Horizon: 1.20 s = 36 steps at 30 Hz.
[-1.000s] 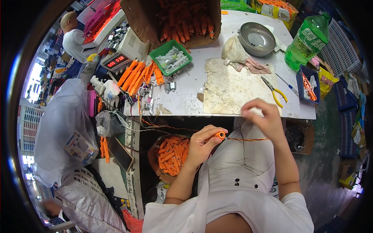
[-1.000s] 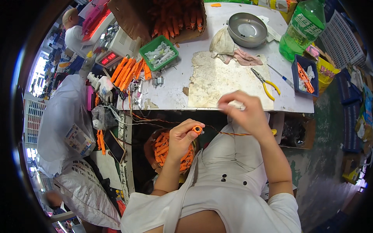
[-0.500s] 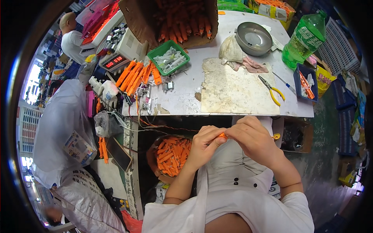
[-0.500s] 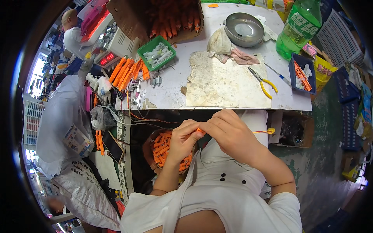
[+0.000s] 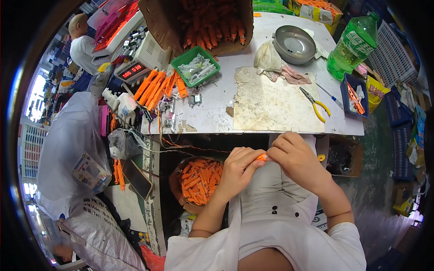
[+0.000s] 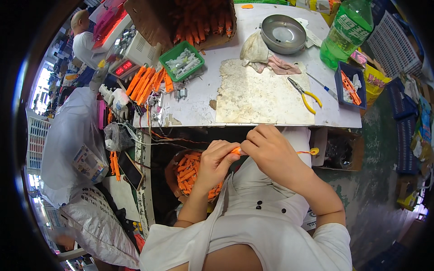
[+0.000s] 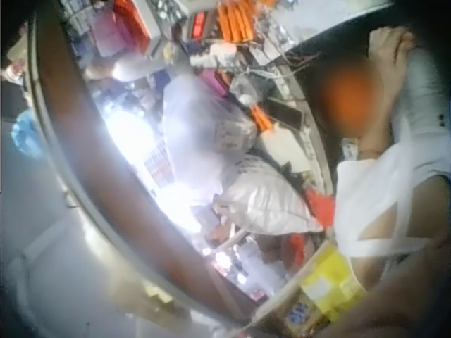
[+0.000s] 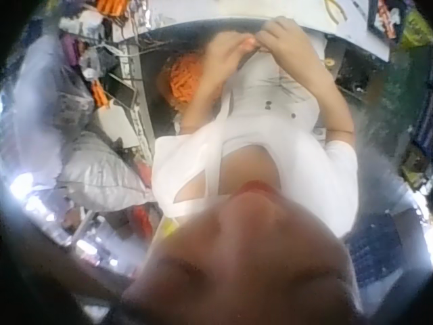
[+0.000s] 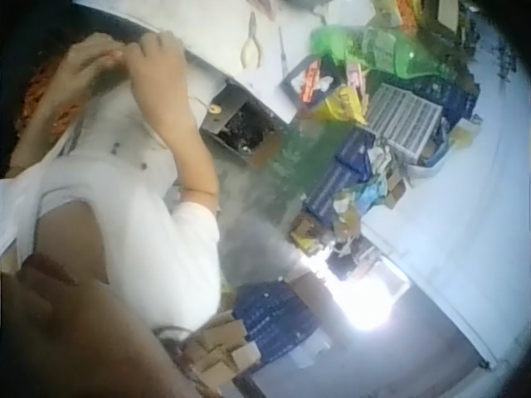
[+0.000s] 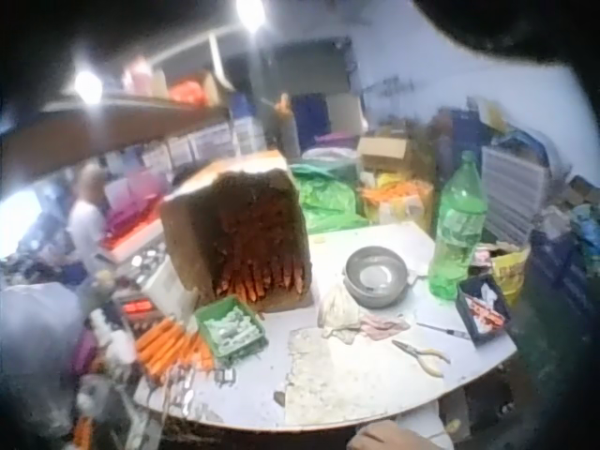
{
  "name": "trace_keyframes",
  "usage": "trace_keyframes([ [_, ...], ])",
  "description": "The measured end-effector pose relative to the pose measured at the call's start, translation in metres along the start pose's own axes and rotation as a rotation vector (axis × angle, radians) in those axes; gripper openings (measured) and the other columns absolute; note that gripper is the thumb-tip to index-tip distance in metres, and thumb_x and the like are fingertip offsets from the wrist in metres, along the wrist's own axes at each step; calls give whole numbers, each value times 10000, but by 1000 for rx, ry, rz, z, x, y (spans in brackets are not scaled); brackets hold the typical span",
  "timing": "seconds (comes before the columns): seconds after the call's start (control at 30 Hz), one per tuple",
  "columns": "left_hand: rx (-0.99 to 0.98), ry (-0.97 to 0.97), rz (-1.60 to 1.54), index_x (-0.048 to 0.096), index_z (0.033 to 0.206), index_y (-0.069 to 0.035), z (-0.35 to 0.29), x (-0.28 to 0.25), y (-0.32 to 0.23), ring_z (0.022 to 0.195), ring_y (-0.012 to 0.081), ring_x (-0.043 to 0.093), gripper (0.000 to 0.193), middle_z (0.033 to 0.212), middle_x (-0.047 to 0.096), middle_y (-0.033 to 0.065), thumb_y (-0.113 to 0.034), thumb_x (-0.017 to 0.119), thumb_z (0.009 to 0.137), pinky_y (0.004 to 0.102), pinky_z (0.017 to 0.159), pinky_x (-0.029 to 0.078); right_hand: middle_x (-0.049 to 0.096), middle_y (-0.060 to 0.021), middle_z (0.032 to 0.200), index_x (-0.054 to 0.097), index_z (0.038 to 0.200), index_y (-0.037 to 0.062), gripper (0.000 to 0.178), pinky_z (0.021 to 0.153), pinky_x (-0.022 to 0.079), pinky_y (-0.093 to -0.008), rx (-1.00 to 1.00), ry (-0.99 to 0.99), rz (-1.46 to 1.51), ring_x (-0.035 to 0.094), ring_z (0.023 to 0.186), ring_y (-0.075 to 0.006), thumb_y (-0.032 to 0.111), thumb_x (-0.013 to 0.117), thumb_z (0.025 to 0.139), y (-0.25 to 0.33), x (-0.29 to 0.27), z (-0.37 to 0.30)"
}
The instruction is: The person assembles small orange plastic components by inserting wires and metal parts. They use pliers to cut wires and a screwdriver to secure internal components, placing the finished units on the table.
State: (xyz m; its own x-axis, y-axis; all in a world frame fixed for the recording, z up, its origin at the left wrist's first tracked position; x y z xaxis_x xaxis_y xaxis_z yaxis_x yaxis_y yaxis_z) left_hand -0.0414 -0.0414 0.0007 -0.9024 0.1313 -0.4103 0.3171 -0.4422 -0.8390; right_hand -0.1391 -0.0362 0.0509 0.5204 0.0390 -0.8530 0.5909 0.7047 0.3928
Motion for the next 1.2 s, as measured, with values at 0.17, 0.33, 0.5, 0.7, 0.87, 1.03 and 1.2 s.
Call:
trace_keyframes([
  [0.17, 125, -54, 198, 637, 907, 6, -2, 6, -20, 677, 256, 547, 142, 738, 591, 95, -88, 647, 802, 347, 673, 413, 512, -75, 724, 573, 698, 24, 94, 734, 417, -349, 43, 65, 37, 499, 779, -239, 15, 633, 626, -4, 10, -1],
  [0.33, 174, -69, 332, 635, 887, -14, -7, 12, -37, 683, 256, 555, 148, 744, 582, 88, -26, 670, 744, 357, 672, 415, 533, -84, 654, 607, 666, 6, 56, 677, 426, -358, 163, 96, 307, 502, 711, -264, 39, 652, 670, -25, 20, -8],
  [0.5, 195, -49, 312, 640, 901, -15, -5, 18, -29, 687, 253, 565, 157, 761, 601, 85, -25, 675, 748, 348, 652, 428, 574, -87, 671, 632, 695, 6, 92, 664, 430, -386, 218, 158, 388, 522, 718, -269, 86, 667, 726, -39, 27, -13],
  [0.7, 47, -101, 270, 646, 985, 10, 18, -11, -13, 683, 209, 573, 174, 784, 618, 102, -69, 654, 830, 293, 629, 455, 566, -141, 867, 585, 831, -4, 265, 747, 422, -409, 613, -256, -30, 514, 808, -298, 237, 687, 786, -184, -20, -46],
  [0.87, -48, -138, 100, 633, 1035, 20, 10, -21, 9, 672, 93, 516, 198, 805, 588, 58, -89, 639, 870, 206, 586, 407, 512, -148, 874, 528, 853, 4, 257, 736, 412, -416, 676, -298, -493, 497, 859, -318, 238, 631, 825, -225, -14, -71],
  [1.03, -48, -190, 58, 637, 1057, 16, 8, -24, 11, 668, 85, 500, 215, 805, 584, 48, -88, 639, 870, 200, 575, 388, 533, -143, 914, 535, 883, 9, 234, 741, 406, -435, 608, -300, -764, 505, 901, -319, 242, 562, 877, -216, 1, -65],
  [1.2, 11, -194, 112, 644, 1054, 17, 9, -28, 1, 682, 120, 517, 223, 794, 595, 56, -85, 650, 856, 226, 599, 404, 520, -123, 778, 526, 874, -5, 272, 671, 413, -356, 797, -581, -148, 499, 730, -245, 258, 595, 887, -223, -26, -79],
])
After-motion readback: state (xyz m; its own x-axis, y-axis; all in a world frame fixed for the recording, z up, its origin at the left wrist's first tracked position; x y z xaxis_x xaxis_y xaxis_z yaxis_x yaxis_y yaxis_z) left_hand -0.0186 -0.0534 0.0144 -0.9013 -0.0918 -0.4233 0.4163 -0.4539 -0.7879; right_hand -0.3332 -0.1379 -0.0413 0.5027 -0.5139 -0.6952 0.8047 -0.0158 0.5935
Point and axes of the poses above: each hand's wrist, its own z-axis towards the middle knuckle, its own x-axis out of the palm, y = z × x, the point moved 10 cm from there along z, towards the middle knuckle
